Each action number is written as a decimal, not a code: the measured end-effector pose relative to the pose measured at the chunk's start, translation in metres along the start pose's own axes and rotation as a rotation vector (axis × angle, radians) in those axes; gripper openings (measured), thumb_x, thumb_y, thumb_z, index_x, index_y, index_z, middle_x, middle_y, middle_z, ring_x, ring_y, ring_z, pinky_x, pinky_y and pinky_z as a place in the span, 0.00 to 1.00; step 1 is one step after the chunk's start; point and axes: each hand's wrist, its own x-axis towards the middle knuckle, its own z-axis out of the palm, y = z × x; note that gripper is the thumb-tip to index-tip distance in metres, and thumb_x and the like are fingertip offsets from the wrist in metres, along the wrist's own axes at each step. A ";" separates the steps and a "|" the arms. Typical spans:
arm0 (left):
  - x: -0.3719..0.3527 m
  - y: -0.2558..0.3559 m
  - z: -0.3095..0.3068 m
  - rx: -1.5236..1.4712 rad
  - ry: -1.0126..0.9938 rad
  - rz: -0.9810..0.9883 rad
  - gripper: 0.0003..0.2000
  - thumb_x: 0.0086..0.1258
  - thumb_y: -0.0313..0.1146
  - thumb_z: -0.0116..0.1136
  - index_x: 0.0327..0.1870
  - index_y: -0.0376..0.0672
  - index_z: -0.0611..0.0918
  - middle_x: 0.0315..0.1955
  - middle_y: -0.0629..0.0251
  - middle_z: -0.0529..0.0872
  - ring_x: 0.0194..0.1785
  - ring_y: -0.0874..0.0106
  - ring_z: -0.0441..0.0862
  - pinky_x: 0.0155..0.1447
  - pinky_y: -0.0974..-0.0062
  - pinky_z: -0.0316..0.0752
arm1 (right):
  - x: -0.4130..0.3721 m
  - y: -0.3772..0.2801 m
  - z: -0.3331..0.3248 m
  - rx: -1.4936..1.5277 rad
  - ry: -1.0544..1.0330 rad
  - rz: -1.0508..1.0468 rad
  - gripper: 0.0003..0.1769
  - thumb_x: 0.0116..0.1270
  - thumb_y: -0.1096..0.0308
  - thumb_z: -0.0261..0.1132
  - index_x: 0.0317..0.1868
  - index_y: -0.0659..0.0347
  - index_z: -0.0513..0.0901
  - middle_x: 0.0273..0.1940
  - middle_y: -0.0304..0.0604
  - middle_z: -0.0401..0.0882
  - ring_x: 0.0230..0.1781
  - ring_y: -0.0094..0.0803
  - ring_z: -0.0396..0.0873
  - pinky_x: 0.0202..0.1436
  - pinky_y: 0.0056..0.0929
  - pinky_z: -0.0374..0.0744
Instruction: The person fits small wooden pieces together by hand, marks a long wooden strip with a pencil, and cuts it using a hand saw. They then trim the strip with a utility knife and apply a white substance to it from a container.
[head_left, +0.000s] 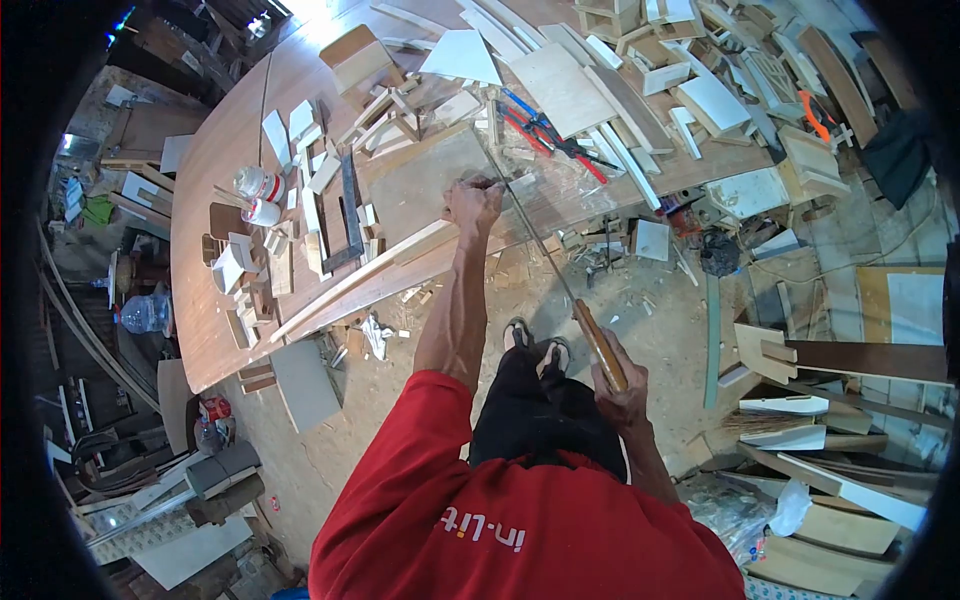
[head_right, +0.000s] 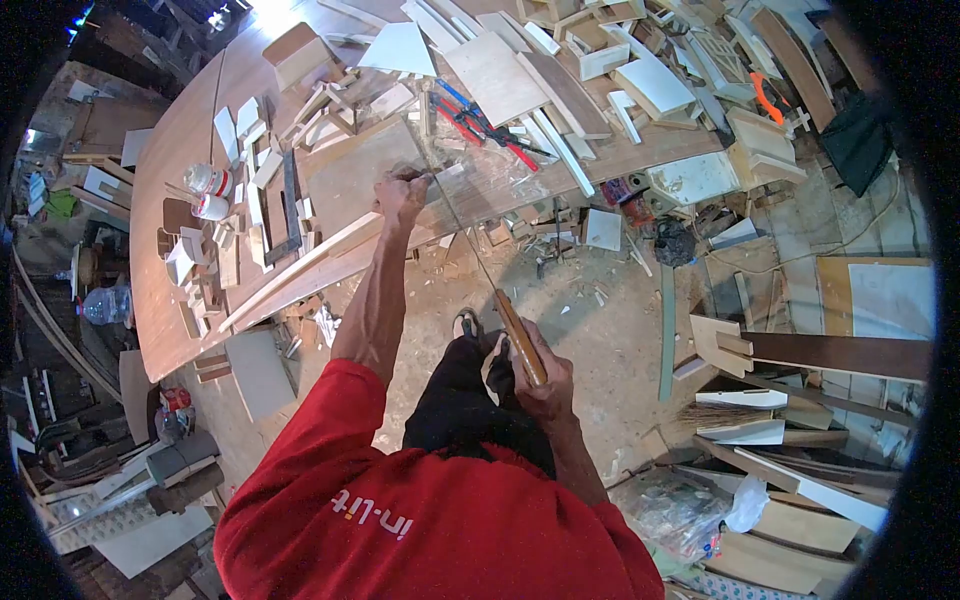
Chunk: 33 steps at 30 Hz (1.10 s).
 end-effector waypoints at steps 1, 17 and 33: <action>-0.001 0.001 0.001 0.000 -0.001 -0.001 0.15 0.51 0.48 0.66 0.36 0.52 0.90 0.31 0.57 0.88 0.38 0.59 0.83 0.42 0.59 0.69 | -0.005 0.002 -0.001 -0.001 -0.001 0.001 0.25 0.62 0.76 0.61 0.61 0.70 0.73 0.47 0.57 0.83 0.38 0.46 0.86 0.38 0.33 0.83; 0.003 -0.002 -0.001 -0.062 -0.176 -0.087 0.15 0.52 0.51 0.64 0.40 0.60 0.89 0.50 0.59 0.79 0.61 0.54 0.68 0.60 0.44 0.60 | -0.007 0.007 0.003 -0.008 0.017 0.044 0.23 0.62 0.76 0.64 0.58 0.72 0.75 0.46 0.58 0.83 0.38 0.44 0.87 0.39 0.32 0.83; -0.002 -0.005 0.005 0.091 0.146 0.155 0.13 0.52 0.44 0.68 0.35 0.49 0.90 0.28 0.57 0.88 0.33 0.60 0.83 0.39 0.65 0.73 | -0.016 0.003 0.001 -0.050 0.036 0.027 0.24 0.64 0.74 0.63 0.61 0.68 0.74 0.44 0.57 0.84 0.38 0.41 0.87 0.39 0.30 0.83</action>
